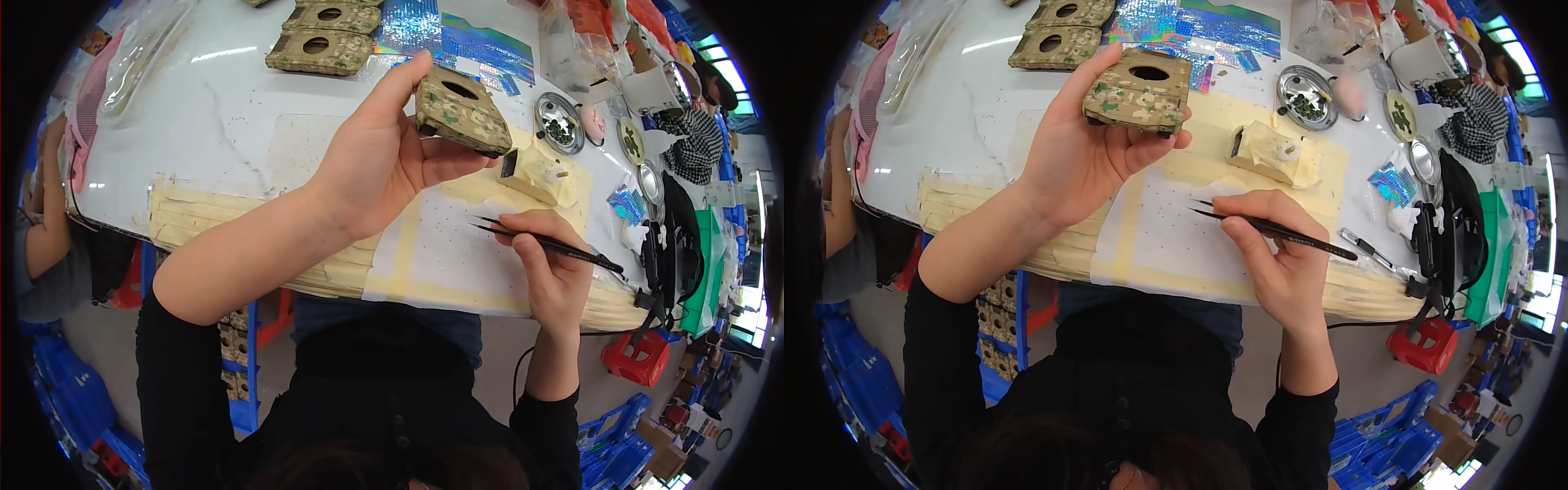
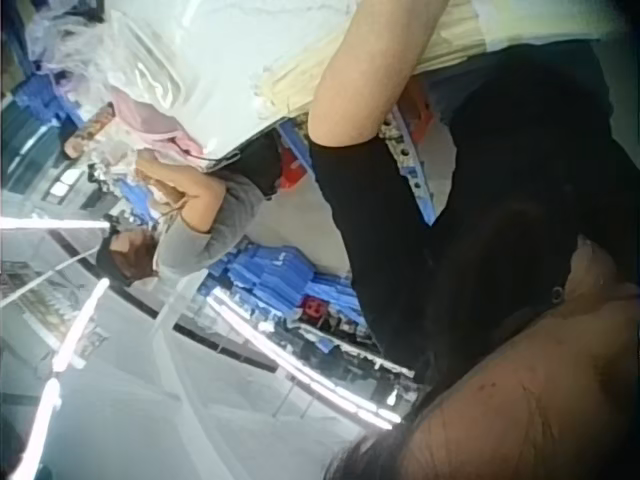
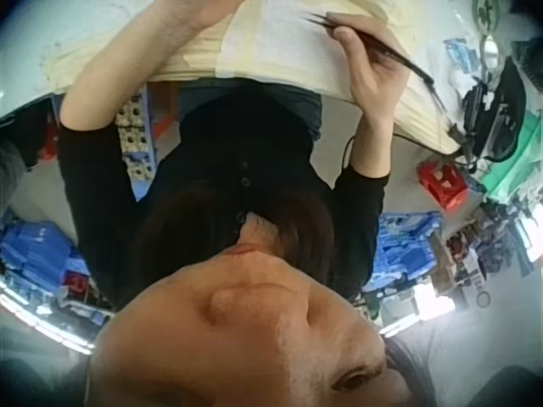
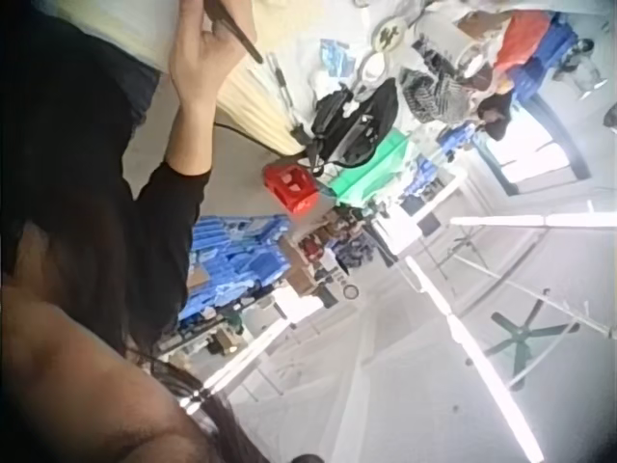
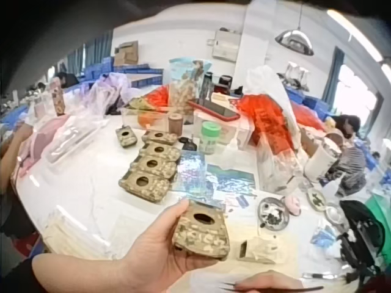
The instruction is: Detailing small toy tank models using precision tools and applying components.
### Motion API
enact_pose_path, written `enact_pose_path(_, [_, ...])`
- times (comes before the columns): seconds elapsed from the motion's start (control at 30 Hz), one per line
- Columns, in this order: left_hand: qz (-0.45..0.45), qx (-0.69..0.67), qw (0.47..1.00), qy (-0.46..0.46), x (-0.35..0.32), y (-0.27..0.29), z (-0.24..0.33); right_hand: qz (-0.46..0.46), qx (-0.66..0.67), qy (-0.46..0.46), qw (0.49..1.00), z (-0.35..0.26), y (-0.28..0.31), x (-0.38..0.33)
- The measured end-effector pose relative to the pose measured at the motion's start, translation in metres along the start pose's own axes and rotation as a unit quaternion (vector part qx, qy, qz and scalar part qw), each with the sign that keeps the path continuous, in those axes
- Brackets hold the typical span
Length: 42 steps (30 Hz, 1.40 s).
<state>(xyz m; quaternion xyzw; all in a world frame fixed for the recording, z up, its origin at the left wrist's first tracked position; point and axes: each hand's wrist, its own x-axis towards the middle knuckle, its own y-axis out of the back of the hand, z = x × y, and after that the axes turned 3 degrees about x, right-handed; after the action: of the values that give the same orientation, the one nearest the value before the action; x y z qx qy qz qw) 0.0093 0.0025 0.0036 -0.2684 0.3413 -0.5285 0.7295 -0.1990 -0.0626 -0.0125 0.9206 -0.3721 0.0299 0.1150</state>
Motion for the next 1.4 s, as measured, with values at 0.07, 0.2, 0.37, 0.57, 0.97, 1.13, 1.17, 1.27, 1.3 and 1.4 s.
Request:
enact_pose_path(0.07, [-0.002, 0.003, 1.0, 0.001, 0.0, 0.001, 0.0, 0.014, 0.031, -0.035, 0.999, -0.001, -0.007, 0.004])
enact_pose_path(0.2, [-0.008, 0.005, 1.0, 0.002, 0.0, 0.001, 0.0, 0.003, 0.023, -0.044, 0.999, -0.002, -0.009, 0.009])
enact_pose_path(0.37, [-0.008, 0.014, 1.0, 0.002, -0.001, 0.002, -0.001, 0.001, -0.009, -0.036, 0.999, 0.001, -0.012, 0.01])
enact_pose_path(0.57, [-0.014, 0.015, 1.0, 0.001, -0.002, 0.001, 0.0, 0.018, -0.025, -0.047, 0.998, 0.0, -0.014, 0.011])
enact_pose_path(0.97, [-0.009, 0.017, 1.0, 0.0, -0.002, 0.0, 0.0, 0.023, -0.018, -0.054, 0.998, -0.003, -0.016, 0.012])
enact_pose_path(1.13, [-0.011, 0.014, 1.0, 0.002, -0.003, -0.001, 0.0, 0.025, -0.015, -0.05, 0.998, -0.003, -0.016, 0.012])
enact_pose_path(1.17, [-0.013, 0.013, 1.0, 0.002, -0.002, 0.0, 0.0, 0.028, -0.013, -0.052, 0.998, -0.003, -0.016, 0.012])
enact_pose_path(1.27, [-0.014, 0.012, 1.0, 0.001, -0.002, 0.0, 0.0, 0.034, -0.004, -0.054, 0.998, -0.003, -0.016, 0.012])
enact_pose_path(1.3, [-0.014, 0.012, 1.0, 0.001, -0.002, -0.001, 0.0, 0.036, 0.0, -0.053, 0.998, -0.002, -0.016, 0.012])
enact_pose_path(1.4, [-0.007, 0.014, 1.0, 0.002, -0.002, -0.001, 0.0, 0.04, 0.017, -0.061, 0.997, -0.002, -0.016, 0.012])
